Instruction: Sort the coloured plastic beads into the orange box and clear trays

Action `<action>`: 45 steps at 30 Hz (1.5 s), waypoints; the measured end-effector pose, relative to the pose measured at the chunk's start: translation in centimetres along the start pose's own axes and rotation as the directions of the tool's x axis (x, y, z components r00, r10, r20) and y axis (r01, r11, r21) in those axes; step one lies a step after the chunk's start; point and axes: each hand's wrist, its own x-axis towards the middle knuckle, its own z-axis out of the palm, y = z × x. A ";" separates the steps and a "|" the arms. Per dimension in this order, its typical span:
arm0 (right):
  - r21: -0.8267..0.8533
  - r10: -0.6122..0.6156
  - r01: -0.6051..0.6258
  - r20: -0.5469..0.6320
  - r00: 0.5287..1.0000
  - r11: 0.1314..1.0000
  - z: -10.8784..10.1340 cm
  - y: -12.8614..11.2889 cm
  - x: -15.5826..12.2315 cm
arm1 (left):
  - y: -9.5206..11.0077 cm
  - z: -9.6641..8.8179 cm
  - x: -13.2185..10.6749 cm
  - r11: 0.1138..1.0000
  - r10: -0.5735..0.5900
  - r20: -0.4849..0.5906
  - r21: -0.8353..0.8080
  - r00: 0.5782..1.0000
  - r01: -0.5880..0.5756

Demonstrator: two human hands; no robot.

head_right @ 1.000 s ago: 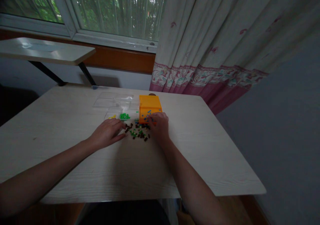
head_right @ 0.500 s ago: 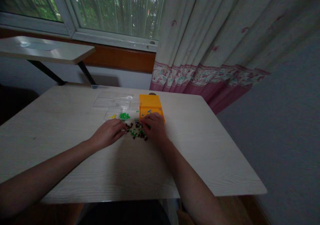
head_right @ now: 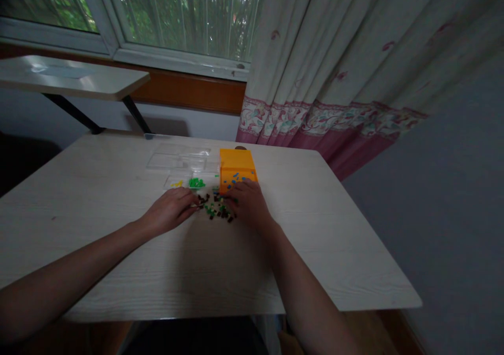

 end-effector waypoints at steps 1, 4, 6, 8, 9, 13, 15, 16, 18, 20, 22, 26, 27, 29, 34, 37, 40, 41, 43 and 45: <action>0.001 -0.011 0.011 0.022 1.000 1.000 0.1 -0.2 0.0 | 0.0 0.0 0.0 1.000 -0.002 0.002 0.003 1.000 0.002; -0.033 -0.012 0.013 0.052 0.999 0.999 0.4 -0.8 0.0 | 0.0 0.0 0.1 1.000 -0.005 0.005 0.001 1.000 0.005; -0.076 -0.006 0.011 0.063 0.998 0.997 0.4 -1.3 0.1 | 0.0 0.1 0.1 1.000 -0.002 0.005 -0.004 1.000 0.002; -0.112 -0.002 0.010 0.071 0.997 0.994 0.4 -1.8 0.1 | 0.0 0.1 0.1 1.000 -0.004 0.005 -0.005 1.000 0.004; -0.124 0.000 0.009 0.075 0.997 0.992 0.4 -2.0 0.2 | 0.0 0.1 0.1 1.000 -0.007 0.006 -0.005 1.000 0.007; -0.149 0.004 0.007 0.078 0.997 0.989 0.5 -2.5 0.3 | 0.1 0.0 0.1 1.000 -0.008 0.020 -0.001 1.000 0.008; -0.134 0.005 0.003 0.061 0.998 0.991 0.7 -2.4 0.3 | 0.1 0.0 0.1 1.000 -0.006 0.027 0.006 1.000 0.006; -0.112 0.006 -0.002 0.043 0.999 0.994 0.8 -2.3 0.3 | 0.1 -0.1 0.1 1.000 -0.007 0.026 0.010 1.000 0.007; -0.033 0.024 -0.024 -0.016 1.000 0.999 1.2 -2.0 0.3 | 0.1 -0.1 0.2 1.000 -0.006 0.018 0.013 1.000 0.006; 0.088 0.068 -0.060 -0.089 0.994 0.994 1.6 -1.8 0.4 | 0.2 -0.2 0.2 1.000 -0.007 0.002 0.008 1.000 0.007; 0.238 0.128 -0.092 -0.139 0.982 0.967 2.0 -2.0 0.5 | 0.4 -0.4 0.3 1.000 -0.010 -0.033 -0.005 0.999 0.010; 0.506 0.213 -0.121 -0.127 0.969 0.854 2.4 -3.3 0.7 | 0.6 -0.5 0.3 1.000 0.001 -0.131 -0.026 0.991 -0.004; 0.548 0.224 -0.126 -0.115 0.968 0.827 2.5 -3.8 0.8 | 0.7 -0.5 0.3 1.000 0.006 -0.153 -0.024 0.988 -0.010; 0.605 0.239 -0.140 -0.086 0.967 0.784 2.6 -4.5 0.9 | 0.8 -0.6 0.4 1.000 0.014 -0.196 -0.009 0.981 -0.016; 0.637 0.251 -0.194 0.000 0.968 0.746 2.5 -5.6 1.1 | 0.9 -1.0 0.3 0.996 0.057 -0.210 0.073 0.976 -0.042; 0.626 0.265 -0.226 0.031 0.964 0.746 2.3 -5.7 1.0 | 0.7 -1.1 0.3 0.990 0.089 -0.181 0.123 0.980 -0.067; 0.608 0.269 -0.233 0.032 0.962 0.759 2.2 -5.8 1.0 | 0.5 -1.2 0.3 0.982 0.121 -0.174 0.166 0.977 -0.093; 0.598 0.265 -0.226 0.025 0.964 0.769 2.2 -5.8 1.0 | 0.4 -1.2 0.3 0.980 0.130 -0.174 0.175 0.976 -0.099; 0.561 0.255 -0.214 0.005 0.967 0.800 2.2 -5.7 1.0 | 0.3 -1.4 0.3 0.975 0.138 -0.175 0.195 0.975 -0.103; 0.506 0.252 -0.208 -0.019 0.967 0.837 2.2 -5.4 0.9 | 0.1 -1.5 0.4 0.972 0.122 -0.182 0.220 0.976 -0.080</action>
